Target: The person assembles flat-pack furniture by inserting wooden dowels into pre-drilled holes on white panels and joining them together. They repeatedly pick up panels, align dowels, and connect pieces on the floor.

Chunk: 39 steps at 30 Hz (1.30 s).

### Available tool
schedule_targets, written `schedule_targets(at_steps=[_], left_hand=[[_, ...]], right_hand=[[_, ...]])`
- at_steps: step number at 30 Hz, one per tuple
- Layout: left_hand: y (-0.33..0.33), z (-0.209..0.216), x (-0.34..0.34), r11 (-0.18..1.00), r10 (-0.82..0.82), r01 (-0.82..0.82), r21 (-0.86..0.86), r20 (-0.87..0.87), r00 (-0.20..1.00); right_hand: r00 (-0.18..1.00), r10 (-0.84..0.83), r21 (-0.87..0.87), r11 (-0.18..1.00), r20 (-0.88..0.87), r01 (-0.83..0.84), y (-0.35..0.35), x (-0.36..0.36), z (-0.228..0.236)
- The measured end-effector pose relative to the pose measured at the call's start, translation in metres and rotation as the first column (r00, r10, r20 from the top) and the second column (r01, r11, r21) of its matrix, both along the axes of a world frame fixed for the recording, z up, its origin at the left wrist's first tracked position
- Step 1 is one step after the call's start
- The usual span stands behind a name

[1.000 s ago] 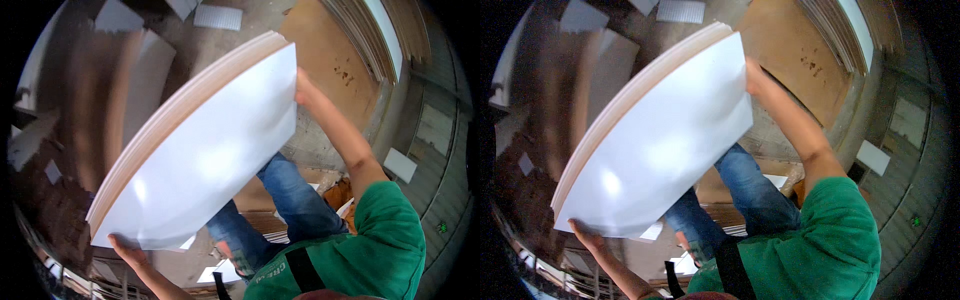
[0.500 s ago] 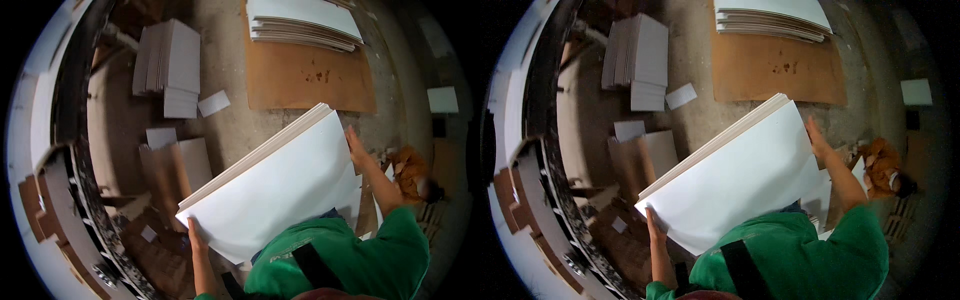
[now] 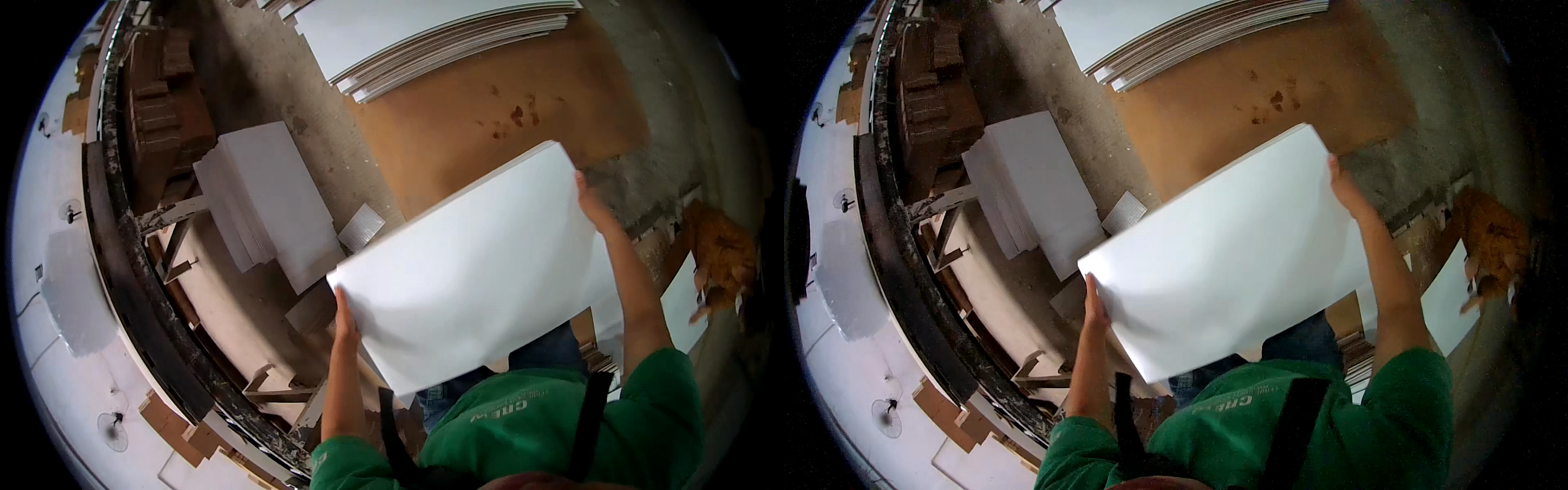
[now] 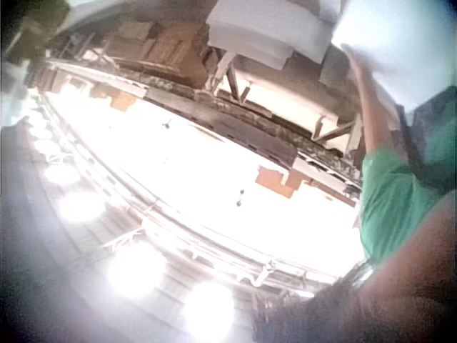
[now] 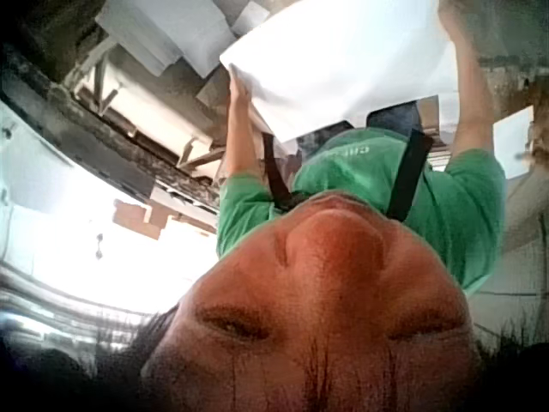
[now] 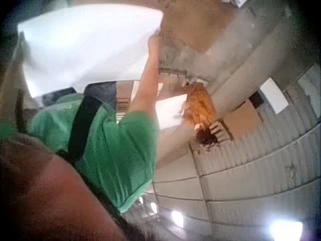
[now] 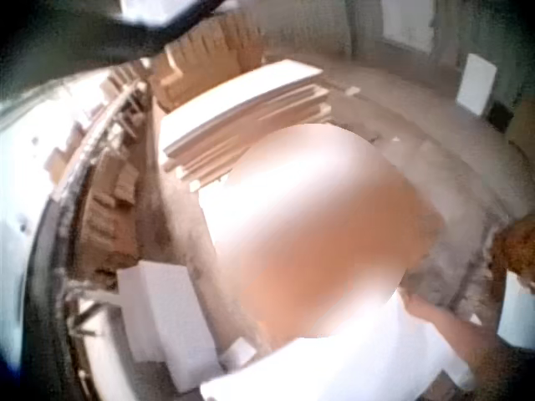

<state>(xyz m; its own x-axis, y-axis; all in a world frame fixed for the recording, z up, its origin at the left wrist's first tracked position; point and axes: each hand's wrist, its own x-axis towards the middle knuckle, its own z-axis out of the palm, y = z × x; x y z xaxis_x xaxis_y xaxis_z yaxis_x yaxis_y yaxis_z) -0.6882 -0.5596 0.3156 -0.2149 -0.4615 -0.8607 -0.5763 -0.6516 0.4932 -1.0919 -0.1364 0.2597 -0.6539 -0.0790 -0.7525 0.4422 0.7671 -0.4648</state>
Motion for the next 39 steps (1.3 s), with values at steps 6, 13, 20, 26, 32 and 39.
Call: schedule_targets(at_steps=[6, 13, 20, 26, 32, 39], left_hand=[[-0.068, -0.075, -0.214, 0.988, -0.145, 0.149, -0.035, 0.105, 0.984], [-0.156, -0.247, -0.321, 0.976, -0.214, 0.212, -0.057, -0.04, 0.976], [-0.174, -0.31, -0.383, 0.963, -0.267, 0.266, -0.041, -0.033, 0.963], [-0.192, -0.351, -0.399, 0.971, -0.237, 0.236, -0.025, -0.053, 0.97], [-0.181, -0.331, -0.407, 0.793, -0.533, 0.592, -0.146, 0.307, 0.789], [-0.169, -0.36, -0.385, 0.957, -0.285, 0.289, -0.023, 0.114, 0.952]], right_hand=[[0.977, -0.115, 0.032, 0.992, -0.182, 0.122, -0.017, -0.103, -0.069], [0.72, 0.237, 0.3, 0.953, -0.652, -0.042, -0.084, -0.195, -0.178], [0.558, 0.462, 0.455, 0.875, -0.689, -0.162, -0.104, -0.251, -0.261], [0.561, 0.483, 0.485, 0.86, -0.672, -0.16, -0.131, -0.28, -0.274], [0.592, 0.481, 0.476, 0.861, -0.647, -0.179, -0.137, -0.278, -0.269], [0.613, 0.427, 0.428, 0.89, -0.665, -0.157, -0.14, -0.26, -0.268]])
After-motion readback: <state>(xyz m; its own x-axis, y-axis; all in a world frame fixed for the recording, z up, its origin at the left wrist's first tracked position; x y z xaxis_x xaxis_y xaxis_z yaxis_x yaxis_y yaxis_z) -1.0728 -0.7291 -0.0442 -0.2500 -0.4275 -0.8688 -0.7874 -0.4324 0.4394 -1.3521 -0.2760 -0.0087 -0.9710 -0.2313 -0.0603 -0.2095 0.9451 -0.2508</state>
